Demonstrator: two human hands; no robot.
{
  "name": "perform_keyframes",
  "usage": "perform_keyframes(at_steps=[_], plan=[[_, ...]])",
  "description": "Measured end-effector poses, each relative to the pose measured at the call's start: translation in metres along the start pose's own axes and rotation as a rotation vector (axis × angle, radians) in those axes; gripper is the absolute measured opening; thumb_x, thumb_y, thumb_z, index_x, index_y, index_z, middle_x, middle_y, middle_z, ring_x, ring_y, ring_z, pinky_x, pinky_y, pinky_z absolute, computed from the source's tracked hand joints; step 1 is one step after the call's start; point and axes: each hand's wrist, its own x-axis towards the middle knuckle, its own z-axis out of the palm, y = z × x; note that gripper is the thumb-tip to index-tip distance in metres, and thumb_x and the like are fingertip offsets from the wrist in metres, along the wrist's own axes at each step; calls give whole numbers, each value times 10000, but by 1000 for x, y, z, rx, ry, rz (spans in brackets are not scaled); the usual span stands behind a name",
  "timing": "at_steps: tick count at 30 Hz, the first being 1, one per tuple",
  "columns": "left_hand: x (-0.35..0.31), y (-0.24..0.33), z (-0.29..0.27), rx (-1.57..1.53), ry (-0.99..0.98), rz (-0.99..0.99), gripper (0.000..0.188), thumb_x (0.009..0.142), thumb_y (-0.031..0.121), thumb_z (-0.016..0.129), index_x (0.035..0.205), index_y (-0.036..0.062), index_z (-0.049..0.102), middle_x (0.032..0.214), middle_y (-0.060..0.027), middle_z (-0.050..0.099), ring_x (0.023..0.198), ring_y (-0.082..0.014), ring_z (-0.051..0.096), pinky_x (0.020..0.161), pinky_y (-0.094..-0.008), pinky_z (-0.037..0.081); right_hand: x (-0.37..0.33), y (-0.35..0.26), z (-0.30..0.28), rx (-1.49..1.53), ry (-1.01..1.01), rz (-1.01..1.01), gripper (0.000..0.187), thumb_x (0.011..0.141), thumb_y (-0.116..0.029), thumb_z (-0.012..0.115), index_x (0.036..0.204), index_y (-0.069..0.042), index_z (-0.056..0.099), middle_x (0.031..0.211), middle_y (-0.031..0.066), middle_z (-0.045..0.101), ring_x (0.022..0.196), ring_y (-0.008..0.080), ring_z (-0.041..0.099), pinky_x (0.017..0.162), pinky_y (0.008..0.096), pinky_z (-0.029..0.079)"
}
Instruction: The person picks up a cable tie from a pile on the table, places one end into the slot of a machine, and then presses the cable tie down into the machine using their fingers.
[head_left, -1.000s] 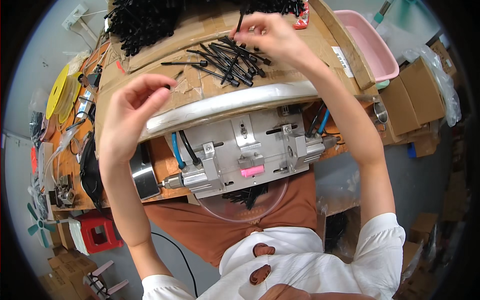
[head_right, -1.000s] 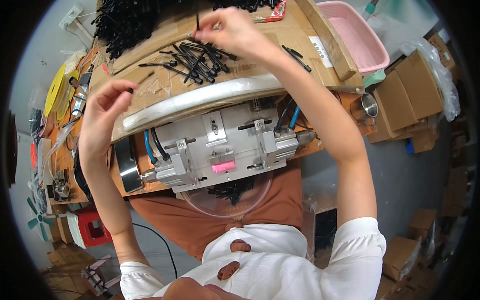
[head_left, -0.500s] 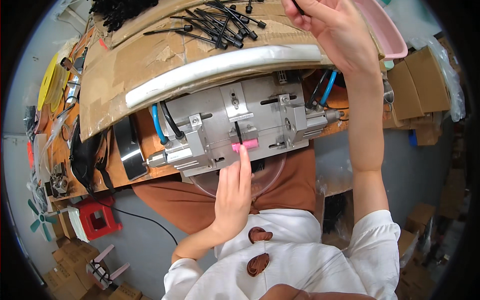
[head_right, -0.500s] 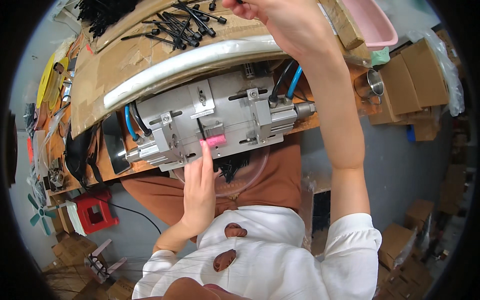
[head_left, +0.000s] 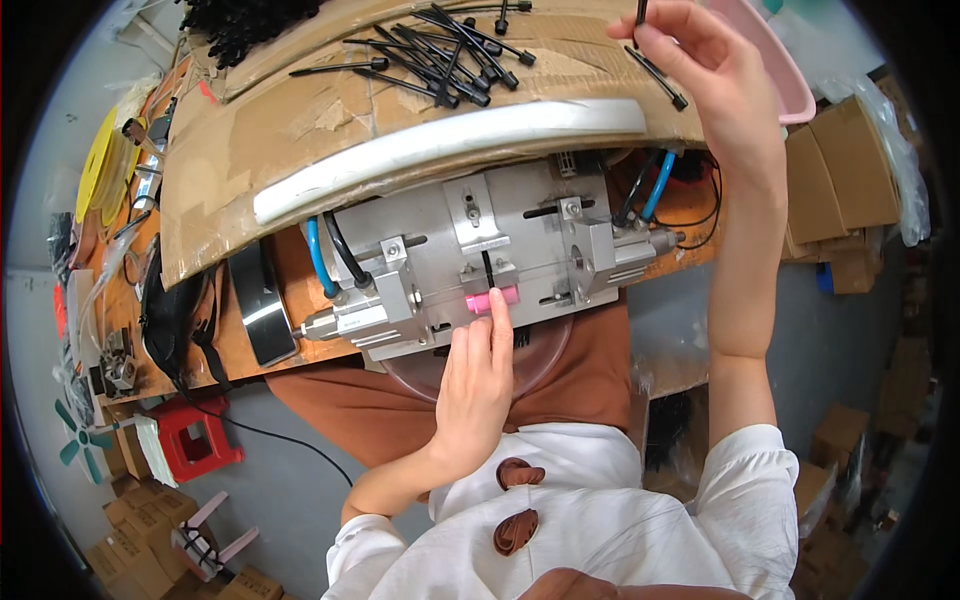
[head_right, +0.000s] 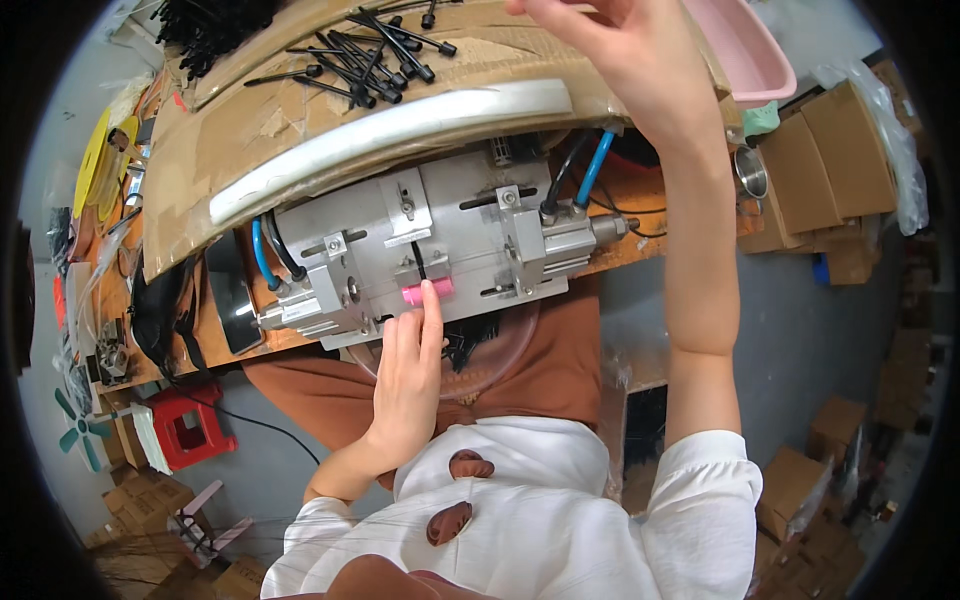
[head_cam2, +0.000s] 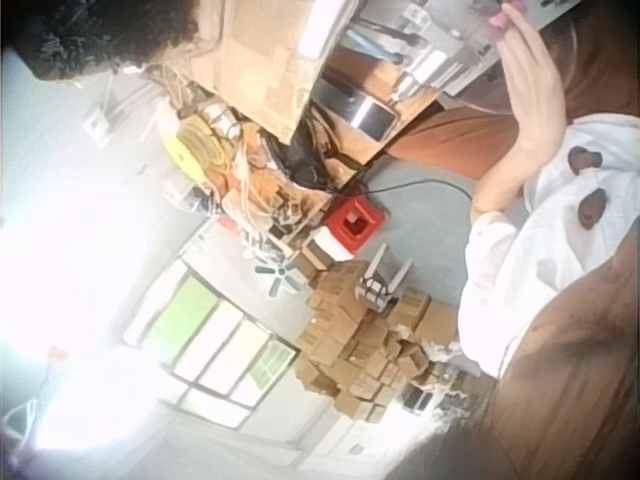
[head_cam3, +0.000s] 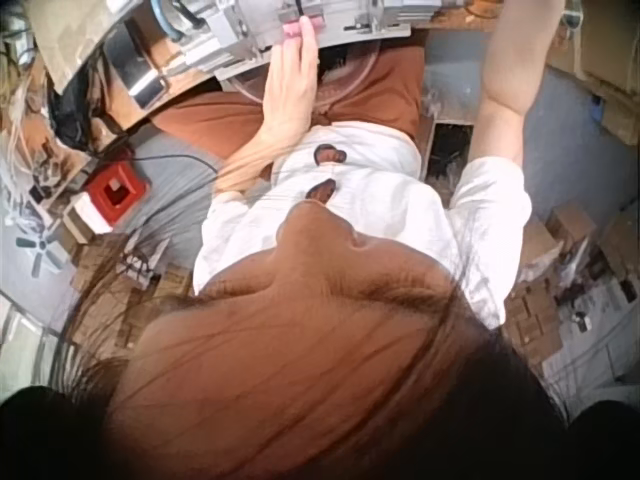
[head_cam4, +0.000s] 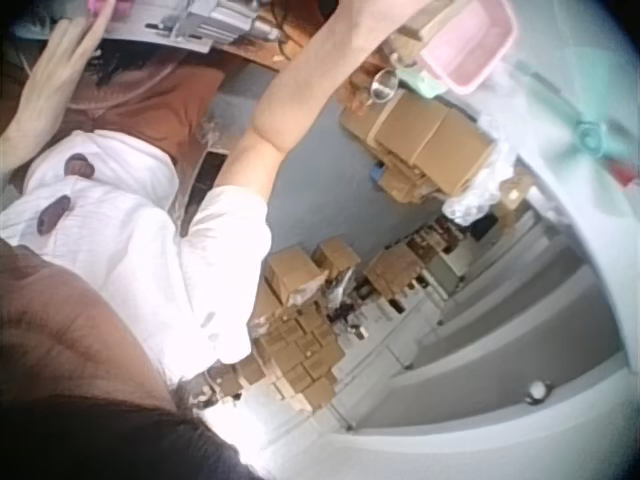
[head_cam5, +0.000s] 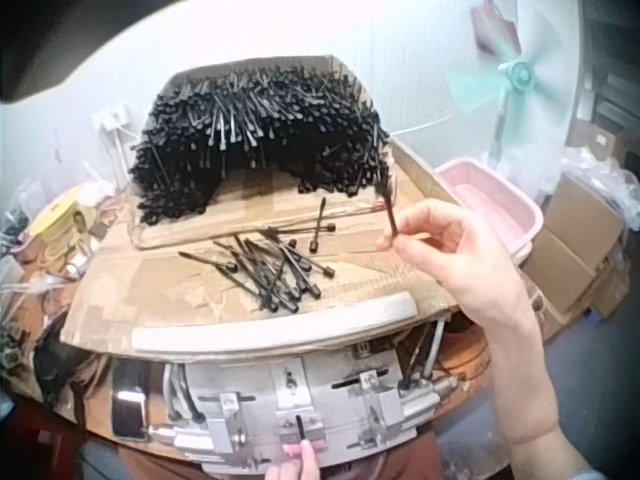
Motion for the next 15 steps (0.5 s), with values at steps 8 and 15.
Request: perform_keyframes(at_steps=[8, 15], plan=[[129, -59, -80, 89, 394, 69, 312, 857, 35, 590, 1169, 35, 565, 928, -144, 525, 871, -287, 543, 803, -377, 441, 19, 37, 13, -826, -63, -415, 197, 796, -28, 659, 991, -56, 653, 975, 78, 589, 949, 277, 566, 840, 368, 452], [169, -96, -103, -165, 26, 161, 241, 863, 208, 654, 1018, 43, 570, 827, -85, 490, 722, -207, 489, 681, -329, 431, 41, 24, 50, -669, -315, -356, 106, 837, -123, 624, 908, -47, 604, 882, 112, 605, 862, 314, 581, 735, 399, 455]])
